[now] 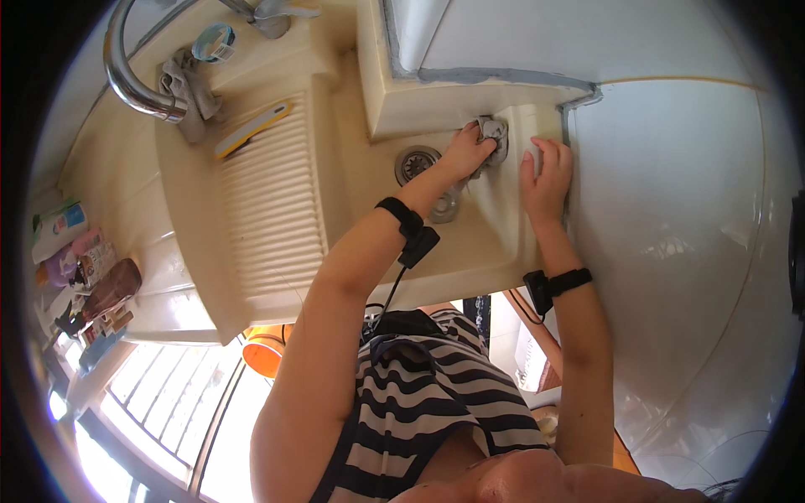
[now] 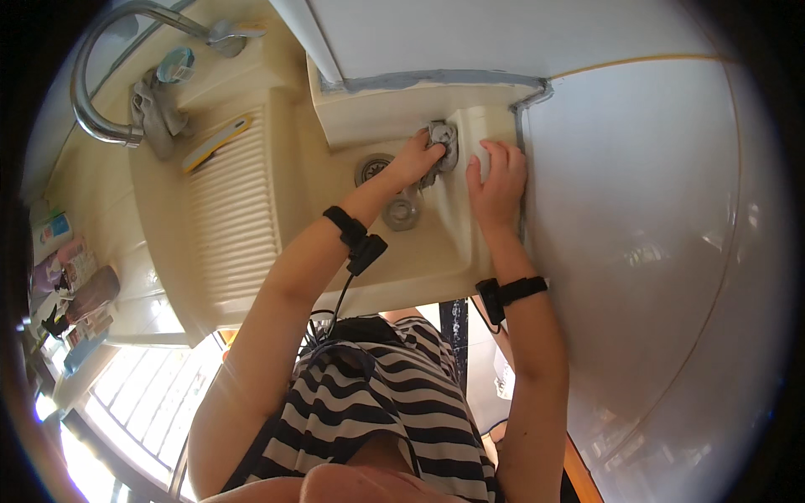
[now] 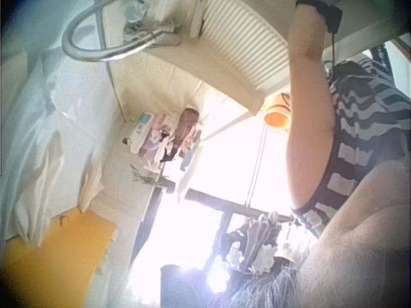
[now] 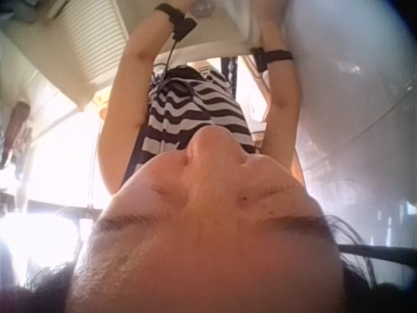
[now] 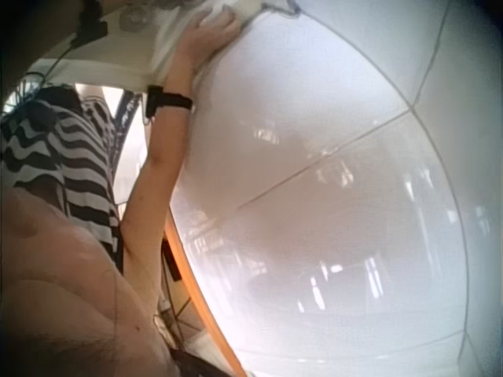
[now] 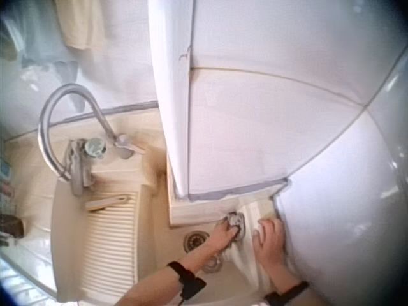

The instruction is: Cleaning the sink and surrounding countertop with a cloth.

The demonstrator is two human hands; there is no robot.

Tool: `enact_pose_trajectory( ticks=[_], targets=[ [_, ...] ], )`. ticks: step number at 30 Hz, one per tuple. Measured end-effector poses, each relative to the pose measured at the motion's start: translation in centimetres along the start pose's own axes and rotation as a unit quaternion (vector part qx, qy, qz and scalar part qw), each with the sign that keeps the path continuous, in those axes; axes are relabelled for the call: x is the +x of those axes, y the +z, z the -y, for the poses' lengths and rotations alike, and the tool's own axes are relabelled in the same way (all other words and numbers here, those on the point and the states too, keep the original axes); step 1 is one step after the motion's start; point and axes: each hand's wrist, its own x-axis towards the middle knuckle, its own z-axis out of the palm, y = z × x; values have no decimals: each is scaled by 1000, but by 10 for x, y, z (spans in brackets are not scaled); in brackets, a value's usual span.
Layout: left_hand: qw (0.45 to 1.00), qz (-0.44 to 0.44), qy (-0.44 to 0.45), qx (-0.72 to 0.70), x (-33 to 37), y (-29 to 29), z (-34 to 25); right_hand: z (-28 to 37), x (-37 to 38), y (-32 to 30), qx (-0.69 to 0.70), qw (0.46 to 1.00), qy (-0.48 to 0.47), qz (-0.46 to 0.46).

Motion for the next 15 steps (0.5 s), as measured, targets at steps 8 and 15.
enact_pose_trajectory(
  ticks=[8, 15],
  targets=[
    [974, 104, -93, 178, 19, 0, 45, 2, -1, 1, -9, 1000, -7, 20],
    [976, 50, -186, 102, 46, 5, 72, 4, 2, -2, 23, 1000, 7, 5]
  ],
)
